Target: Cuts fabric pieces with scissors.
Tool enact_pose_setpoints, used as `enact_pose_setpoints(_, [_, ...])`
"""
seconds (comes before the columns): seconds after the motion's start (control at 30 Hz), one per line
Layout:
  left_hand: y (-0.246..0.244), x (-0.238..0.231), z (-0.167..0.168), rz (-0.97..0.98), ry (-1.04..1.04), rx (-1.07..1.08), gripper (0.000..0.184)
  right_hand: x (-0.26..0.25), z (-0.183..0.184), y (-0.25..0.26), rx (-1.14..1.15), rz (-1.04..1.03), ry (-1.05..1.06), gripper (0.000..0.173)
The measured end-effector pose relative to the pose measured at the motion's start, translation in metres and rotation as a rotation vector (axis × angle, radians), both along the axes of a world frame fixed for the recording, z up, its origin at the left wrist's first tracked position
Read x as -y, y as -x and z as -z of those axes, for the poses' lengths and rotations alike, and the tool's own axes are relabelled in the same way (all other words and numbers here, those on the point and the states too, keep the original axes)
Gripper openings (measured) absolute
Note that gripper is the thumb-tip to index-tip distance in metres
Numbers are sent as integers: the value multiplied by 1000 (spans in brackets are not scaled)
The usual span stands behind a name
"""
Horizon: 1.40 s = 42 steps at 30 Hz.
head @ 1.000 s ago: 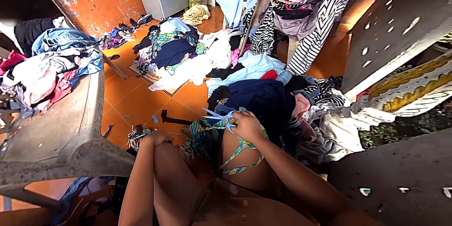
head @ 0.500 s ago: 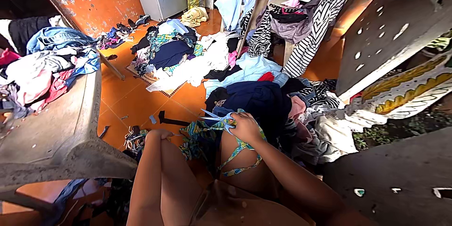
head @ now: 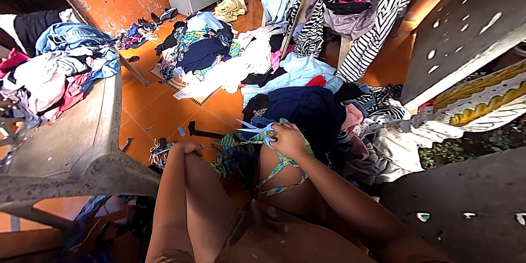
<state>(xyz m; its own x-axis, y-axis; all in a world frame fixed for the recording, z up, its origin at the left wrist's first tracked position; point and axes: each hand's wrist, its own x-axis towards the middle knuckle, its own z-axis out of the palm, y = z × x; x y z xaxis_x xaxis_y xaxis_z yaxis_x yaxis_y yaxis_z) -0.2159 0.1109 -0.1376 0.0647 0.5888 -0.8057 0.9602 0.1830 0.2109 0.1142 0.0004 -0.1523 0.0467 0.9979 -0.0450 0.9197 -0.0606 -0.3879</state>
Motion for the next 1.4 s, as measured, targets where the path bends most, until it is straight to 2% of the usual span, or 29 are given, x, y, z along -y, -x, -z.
enact_pose_setpoints(0.1, [-13, -2, 0, 71, -5, -259, 54, 0, 1, -1, -6, 7, -11, 41])
enact_pose_setpoints(0.2, [-26, 2, -3, 17, -44, -362, 52, 0, 1, -3, -4, 23, -2, 42])
enact_pose_setpoints(0.4, [-27, -4, 2, 120, -53, -242, 52, 1, 2, -2, 4, 26, -30, 41])
enact_pose_setpoints(0.57, [-26, -6, 6, 54, -111, -119, 52, 1, 2, 0, 15, 26, -29, 41])
enact_pose_setpoints(0.8, [-24, -7, 9, 40, -139, -130, 56, 1, 3, -1, 10, 30, -30, 40])
enact_pose_setpoints(1.4, [-18, -11, 19, 38, -168, -122, 47, 1, 3, -2, 6, 28, -31, 41])
